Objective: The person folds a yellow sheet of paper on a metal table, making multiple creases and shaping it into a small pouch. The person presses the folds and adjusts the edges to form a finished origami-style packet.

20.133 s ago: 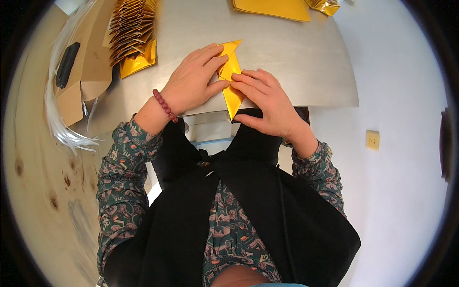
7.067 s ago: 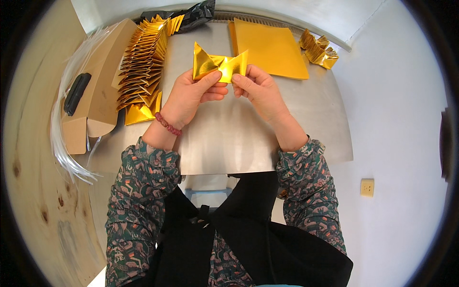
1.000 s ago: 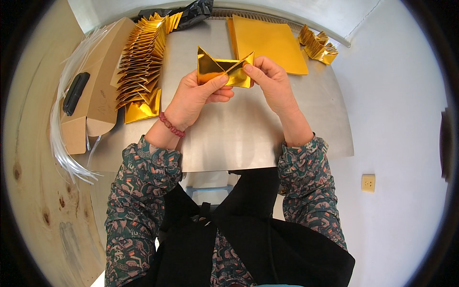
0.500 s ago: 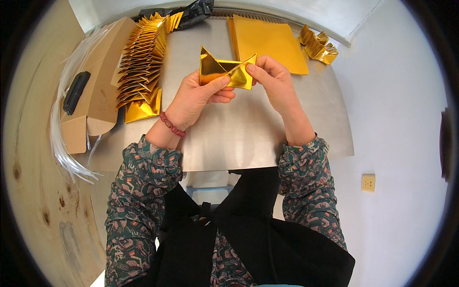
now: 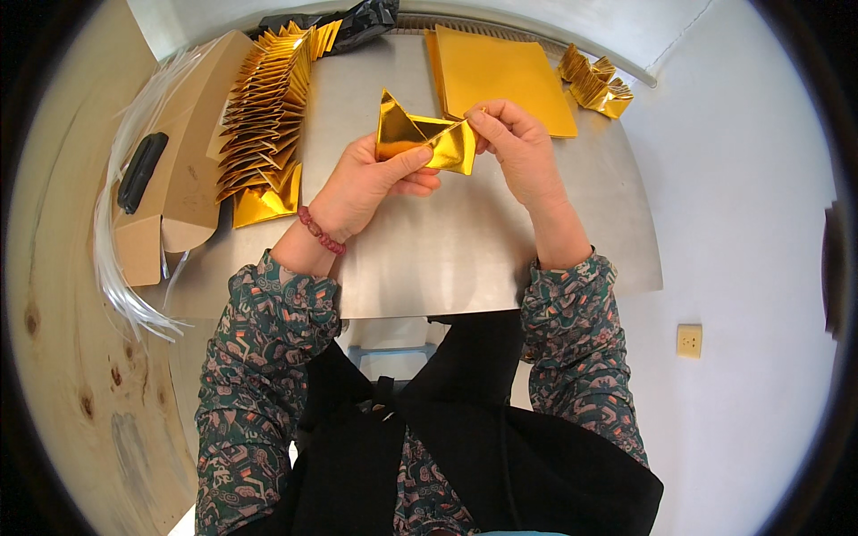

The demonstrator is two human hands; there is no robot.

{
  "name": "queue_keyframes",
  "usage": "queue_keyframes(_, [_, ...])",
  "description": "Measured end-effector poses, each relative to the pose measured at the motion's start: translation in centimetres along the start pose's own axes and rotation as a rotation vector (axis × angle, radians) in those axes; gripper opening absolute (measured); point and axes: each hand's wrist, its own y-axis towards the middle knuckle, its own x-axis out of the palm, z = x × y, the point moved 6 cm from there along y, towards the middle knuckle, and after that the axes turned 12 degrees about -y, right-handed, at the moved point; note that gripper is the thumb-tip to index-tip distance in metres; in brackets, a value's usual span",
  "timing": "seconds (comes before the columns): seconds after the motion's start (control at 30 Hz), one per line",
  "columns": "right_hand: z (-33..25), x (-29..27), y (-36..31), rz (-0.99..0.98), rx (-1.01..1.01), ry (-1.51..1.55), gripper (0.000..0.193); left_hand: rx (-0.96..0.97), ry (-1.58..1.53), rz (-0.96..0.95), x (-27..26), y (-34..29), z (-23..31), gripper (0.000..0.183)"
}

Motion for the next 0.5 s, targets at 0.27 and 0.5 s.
queue_keyframes(0.27, [0.09, -0.19, 0.04, 0.010, -0.004, 0.083, 0.015, -0.068, -0.039, -0.006, 0.14, -0.09, -0.24, 0.033])
queue_keyframes(0.5, [-0.06, -0.55, 0.03, -0.043, -0.014, 0.101, 0.014, -0.132, -0.046, -0.043, 0.15, -0.13, -0.46, 0.033])
